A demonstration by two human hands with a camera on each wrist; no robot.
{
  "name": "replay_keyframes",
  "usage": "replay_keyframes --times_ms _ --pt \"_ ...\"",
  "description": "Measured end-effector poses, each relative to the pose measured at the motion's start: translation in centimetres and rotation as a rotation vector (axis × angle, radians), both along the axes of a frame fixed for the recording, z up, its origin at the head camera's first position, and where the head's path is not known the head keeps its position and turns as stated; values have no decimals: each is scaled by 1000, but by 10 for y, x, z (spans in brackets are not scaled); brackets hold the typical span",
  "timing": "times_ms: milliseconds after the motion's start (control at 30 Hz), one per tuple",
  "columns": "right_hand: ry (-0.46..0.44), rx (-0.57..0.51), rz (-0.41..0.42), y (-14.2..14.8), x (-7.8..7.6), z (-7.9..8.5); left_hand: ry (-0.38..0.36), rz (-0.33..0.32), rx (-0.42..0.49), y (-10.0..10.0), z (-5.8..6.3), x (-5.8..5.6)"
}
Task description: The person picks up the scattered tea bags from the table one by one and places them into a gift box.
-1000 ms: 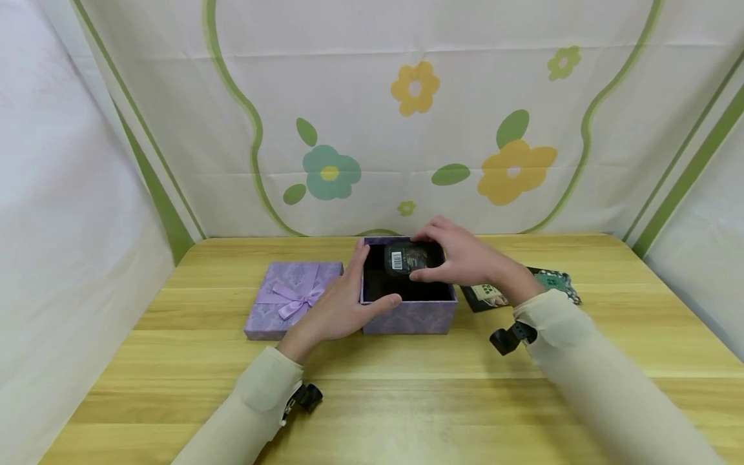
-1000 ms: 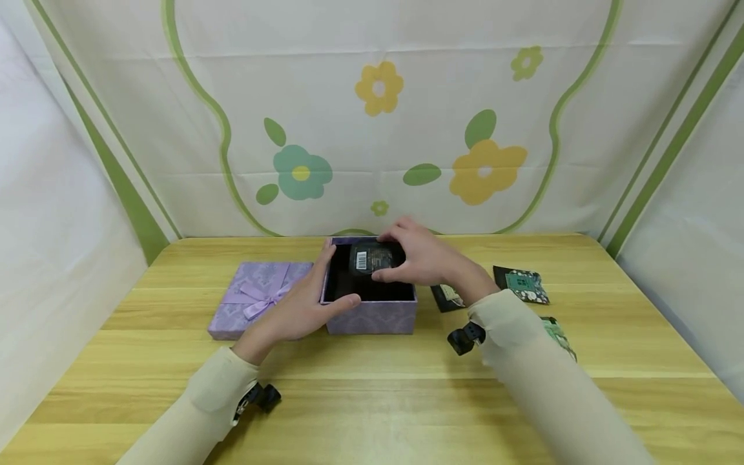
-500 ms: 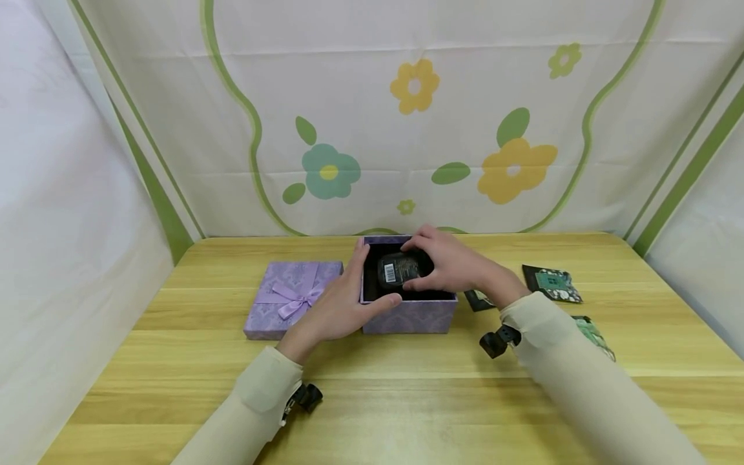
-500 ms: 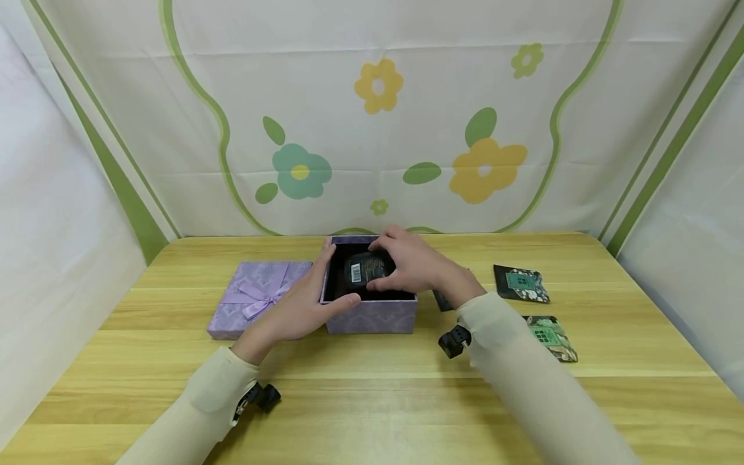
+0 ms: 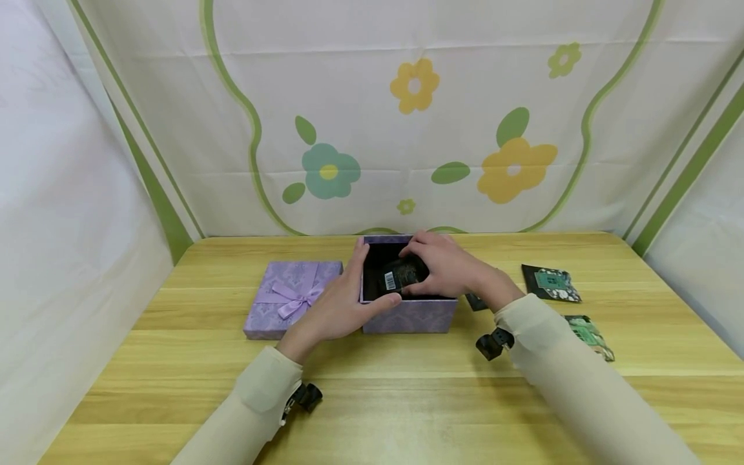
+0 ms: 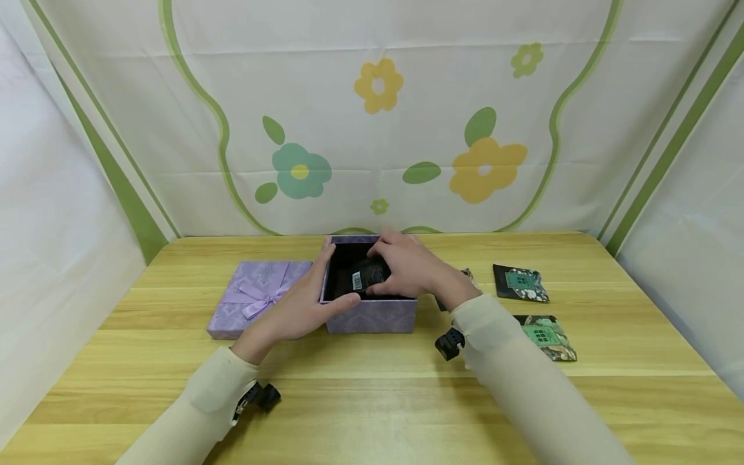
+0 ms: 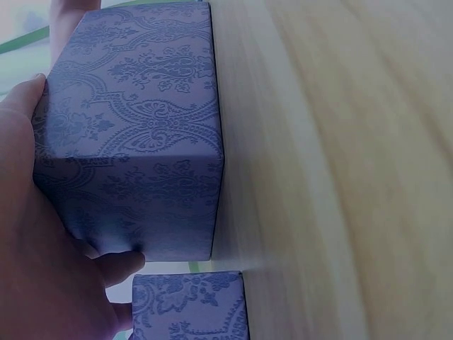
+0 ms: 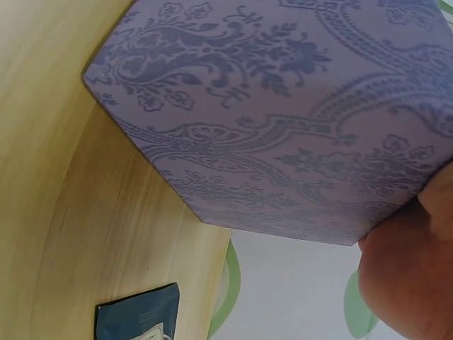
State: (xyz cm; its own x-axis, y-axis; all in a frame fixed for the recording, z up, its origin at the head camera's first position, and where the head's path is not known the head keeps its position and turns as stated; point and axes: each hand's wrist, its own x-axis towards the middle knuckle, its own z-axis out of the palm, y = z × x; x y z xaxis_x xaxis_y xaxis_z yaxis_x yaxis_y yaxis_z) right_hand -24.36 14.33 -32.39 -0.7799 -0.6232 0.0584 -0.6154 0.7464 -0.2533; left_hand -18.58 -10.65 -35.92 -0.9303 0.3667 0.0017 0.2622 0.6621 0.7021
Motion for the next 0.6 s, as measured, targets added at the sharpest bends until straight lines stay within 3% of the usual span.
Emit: replay_keyframes --times_ms 600 --pt "36 -12 -7 -1 3 -4 13 -11 -1 0 -2 -2"
